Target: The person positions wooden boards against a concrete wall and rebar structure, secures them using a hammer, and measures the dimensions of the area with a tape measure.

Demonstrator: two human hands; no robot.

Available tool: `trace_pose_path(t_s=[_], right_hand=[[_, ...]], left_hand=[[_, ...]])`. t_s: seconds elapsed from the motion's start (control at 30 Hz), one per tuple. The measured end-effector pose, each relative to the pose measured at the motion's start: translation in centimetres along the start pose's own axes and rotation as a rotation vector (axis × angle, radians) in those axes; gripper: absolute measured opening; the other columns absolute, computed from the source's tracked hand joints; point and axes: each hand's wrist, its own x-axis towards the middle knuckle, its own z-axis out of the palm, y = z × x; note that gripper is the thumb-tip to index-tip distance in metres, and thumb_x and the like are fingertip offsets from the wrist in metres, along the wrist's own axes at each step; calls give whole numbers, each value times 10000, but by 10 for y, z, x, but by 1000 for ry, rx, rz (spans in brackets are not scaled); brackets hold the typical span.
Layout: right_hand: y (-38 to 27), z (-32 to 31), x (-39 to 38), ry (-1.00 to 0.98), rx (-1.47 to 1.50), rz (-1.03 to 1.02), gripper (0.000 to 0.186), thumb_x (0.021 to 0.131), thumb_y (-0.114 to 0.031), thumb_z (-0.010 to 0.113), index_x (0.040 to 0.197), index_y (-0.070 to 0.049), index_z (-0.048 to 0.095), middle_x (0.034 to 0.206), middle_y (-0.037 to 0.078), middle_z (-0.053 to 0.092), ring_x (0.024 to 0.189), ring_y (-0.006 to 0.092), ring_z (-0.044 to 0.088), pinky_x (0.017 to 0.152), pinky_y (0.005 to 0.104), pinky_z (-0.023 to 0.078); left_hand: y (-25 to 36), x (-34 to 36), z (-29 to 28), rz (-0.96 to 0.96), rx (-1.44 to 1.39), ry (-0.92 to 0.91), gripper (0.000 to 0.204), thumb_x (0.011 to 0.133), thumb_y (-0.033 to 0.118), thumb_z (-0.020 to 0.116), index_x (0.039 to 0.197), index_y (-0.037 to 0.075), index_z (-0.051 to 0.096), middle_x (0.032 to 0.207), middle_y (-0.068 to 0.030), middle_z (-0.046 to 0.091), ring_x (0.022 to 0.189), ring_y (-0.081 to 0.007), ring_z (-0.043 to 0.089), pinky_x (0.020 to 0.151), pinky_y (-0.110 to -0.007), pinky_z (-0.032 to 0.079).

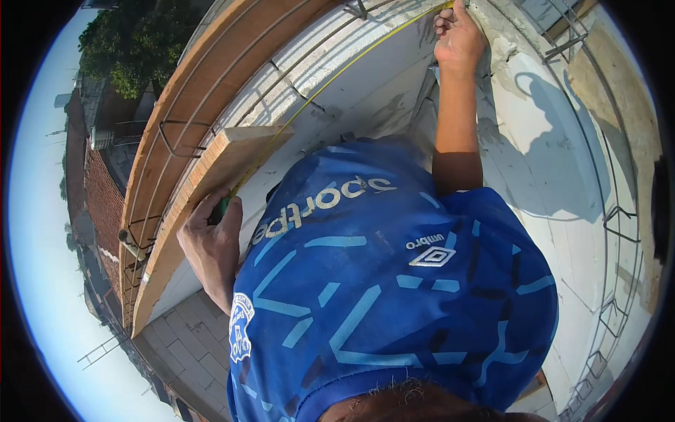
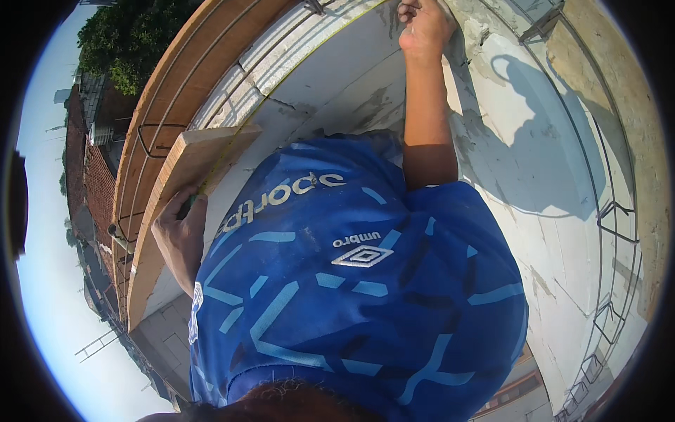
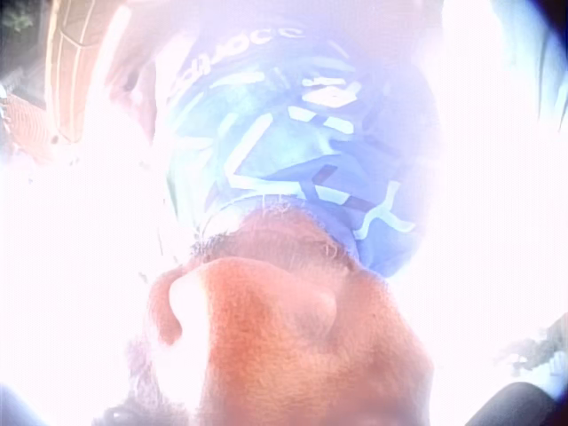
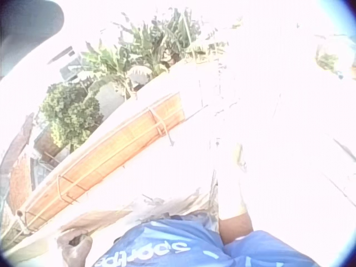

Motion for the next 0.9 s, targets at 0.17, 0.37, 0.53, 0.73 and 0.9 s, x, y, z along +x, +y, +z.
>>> trace_pose_path(t_s=[0.17, 0.37, 0.53, 0.73, 0.9], right_hand=[[8, 11, -13, 31, -14, -70, 258, 928, -232, 737, 977, -5, 625, 706, 76, 623, 588, 198, 590, 529, 290, 402], [6, 4, -14, -13, 39, -41, 322, 950, -218, 724, 1100, 38, 601, 696, 80, 623, 526, 170, 583, 467, 276, 410], [5, 6, -24, -37, 87, -29, 300, 964, -247, 710, 1041, 17, 589, 691, 83, 614, 535, 172, 581, 477, 275, 405], [3, 9, -14, -102, 44, -42, 256, 967, -289, 694, 993, -45, 621, 750, 46, 561, 639, 183, 547, 588, 292, 401], [-19, -4, -16, -221, 26, 47, 259, 961, -288, 700, 1008, -45, 623, 779, 41, 555, 676, 180, 539, 608, 296, 404]], left_hand=[[4, -13, 0, -53, 22, -18, 332, 780, 207, 672, 1013, -22, 733, 717, -112, 638, 660, -157, 556, 666, -334, 464], [0, -7, 2, -1, 45, -130, 275, 788, 174, 607, 957, -29, 681, 694, -135, 613, 635, -169, 538, 622, -343, 434], [8, -4, 0, 16, 138, -215, 300, 807, 204, 618, 979, -18, 725, 697, -148, 615, 630, -179, 543, 640, -344, 445], [33, -4, 0, -129, 164, -141, 280, 862, 231, 689, 992, -7, 756, 827, -180, 696, 707, -224, 636, 741, -368, 499], [26, 5, 3, -83, 129, -92, 272, 870, 234, 683, 1013, 19, 770, 730, -160, 698, 670, -224, 658, 706, -358, 506]])
